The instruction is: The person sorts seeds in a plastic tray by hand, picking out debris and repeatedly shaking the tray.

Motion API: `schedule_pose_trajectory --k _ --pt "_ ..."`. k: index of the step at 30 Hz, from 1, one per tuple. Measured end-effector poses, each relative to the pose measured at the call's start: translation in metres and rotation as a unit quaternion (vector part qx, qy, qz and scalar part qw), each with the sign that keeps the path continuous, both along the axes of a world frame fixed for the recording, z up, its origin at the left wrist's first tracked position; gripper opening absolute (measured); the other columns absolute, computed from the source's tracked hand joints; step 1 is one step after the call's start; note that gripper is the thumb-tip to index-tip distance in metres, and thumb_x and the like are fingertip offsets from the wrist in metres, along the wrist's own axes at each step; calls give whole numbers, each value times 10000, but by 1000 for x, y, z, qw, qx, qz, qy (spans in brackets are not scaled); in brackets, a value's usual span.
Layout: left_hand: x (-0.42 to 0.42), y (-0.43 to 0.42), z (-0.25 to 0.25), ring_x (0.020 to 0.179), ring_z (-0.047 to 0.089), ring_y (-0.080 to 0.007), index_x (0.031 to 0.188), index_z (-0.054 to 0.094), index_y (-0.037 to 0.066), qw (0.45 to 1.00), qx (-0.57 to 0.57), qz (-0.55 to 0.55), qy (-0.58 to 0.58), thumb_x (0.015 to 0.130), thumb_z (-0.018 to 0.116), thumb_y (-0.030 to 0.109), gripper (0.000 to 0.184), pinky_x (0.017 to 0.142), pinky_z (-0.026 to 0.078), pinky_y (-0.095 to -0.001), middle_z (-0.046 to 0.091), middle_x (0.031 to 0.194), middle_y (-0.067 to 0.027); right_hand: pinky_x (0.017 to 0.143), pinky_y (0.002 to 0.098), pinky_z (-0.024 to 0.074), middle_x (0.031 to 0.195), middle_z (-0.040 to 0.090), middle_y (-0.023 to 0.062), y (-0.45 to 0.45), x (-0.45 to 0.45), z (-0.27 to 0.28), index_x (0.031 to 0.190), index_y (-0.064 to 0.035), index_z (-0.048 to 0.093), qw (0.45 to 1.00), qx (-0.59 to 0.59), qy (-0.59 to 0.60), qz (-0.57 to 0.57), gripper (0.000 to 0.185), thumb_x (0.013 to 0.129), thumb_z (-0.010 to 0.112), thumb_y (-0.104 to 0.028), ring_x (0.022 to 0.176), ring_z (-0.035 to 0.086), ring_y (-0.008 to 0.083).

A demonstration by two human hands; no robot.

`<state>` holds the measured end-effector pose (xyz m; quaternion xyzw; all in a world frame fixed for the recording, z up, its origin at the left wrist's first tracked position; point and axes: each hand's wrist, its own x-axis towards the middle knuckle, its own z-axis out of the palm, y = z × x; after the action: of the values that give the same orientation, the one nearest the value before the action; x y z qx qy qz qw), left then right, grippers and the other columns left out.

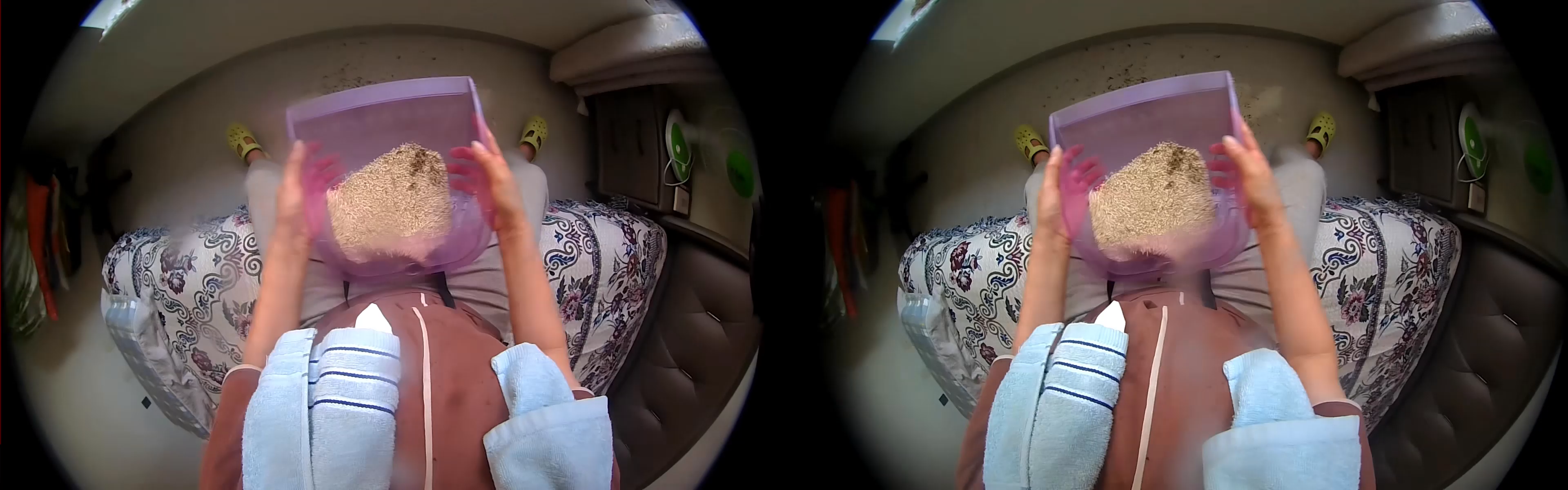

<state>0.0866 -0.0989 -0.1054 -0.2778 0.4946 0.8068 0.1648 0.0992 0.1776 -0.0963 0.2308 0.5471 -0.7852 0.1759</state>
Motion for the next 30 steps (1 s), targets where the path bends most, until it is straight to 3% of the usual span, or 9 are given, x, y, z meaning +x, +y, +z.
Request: schedule_pose_trajectory --k 1,3,6,9,14,19,23,28,30 --pt "4 24 5 1033 546 -187 1237 490 68 999 -29 9 26 932 501 520 546 889 446 -343 577 1092 -101 761 336 490 1130 571 75 21 -1 -11 1492 -236 284 999 -36 22 3 597 941 506 -299 912 578 164" --pt "18 58 7 1024 542 -188 1234 489 68 997 -9 51 55 924 512 526 553 878 444 -349 572 1086 -101 754 310 490 1148 578 77 45 3 -18 1490 -229 295 996 -91 21 6 578 947 487 -288 895 581 143" --pt "20 42 0 1020 542 -192 1231 488 72 999 4 34 14 912 527 538 566 873 442 -346 569 1089 -104 880 315 464 1251 551 94 41 13 -31 1488 -183 302 997 -63 35 17 568 955 473 -274 1034 567 162" --pt "7 -23 -15 1022 550 -200 1232 487 82 998 36 -17 -49 911 522 544 564 874 456 -332 581 1102 -112 1105 308 252 1430 432 93 -29 16 -15 1484 -66 281 995 12 97 -19 590 962 470 -267 1312 388 201" --pt "2 -4 -11 978 583 -207 1233 481 64 1000 -2 -15 -11 911 529 535 573 854 486 -349 590 1076 -139 814 335 501 1046 561 73 -3 13 -13 1505 -228 250 999 -34 27 -2 589 964 473 -299 965 583 180" --pt "19 46 -2 1013 551 -212 1269 447 50 998 -25 -3 51 929 485 557 611 868 470 -339 583 1067 -147 995 317 403 1337 486 98 33 17 -14 1492 -148 287 997 -25 66 -20 598 953 505 -289 1210 481 192" --pt "0 -22 -15 1008 570 -220 1262 463 50 999 26 -26 -25 934 461 561 608 898 462 -364 581 1105 -157 1102 279 262 1467 381 74 -20 17 -13 1476 -89 319 994 -42 99 -28 593 949 515 -278 1350 327 155" --pt "8 37 -8 1008 562 -229 1268 453 45 1000 -1 2 30 910 518 558 629 885 463 -349 578 1102 -170 805 309 499 1122 582 79 32 8 -10 1477 -194 323 997 -59 40 -16 540 961 477 -237 948 596 139" --pt "11 42 -5 1014 559 -232 1270 448 45 1000 3 -11 18 908 520 560 634 881 464 -353 574 1099 -166 878 313 475 1183 572 89 39 10 -7 1474 -164 326 999 -41 21 -12 539 961 472 -242 1033 579 158"
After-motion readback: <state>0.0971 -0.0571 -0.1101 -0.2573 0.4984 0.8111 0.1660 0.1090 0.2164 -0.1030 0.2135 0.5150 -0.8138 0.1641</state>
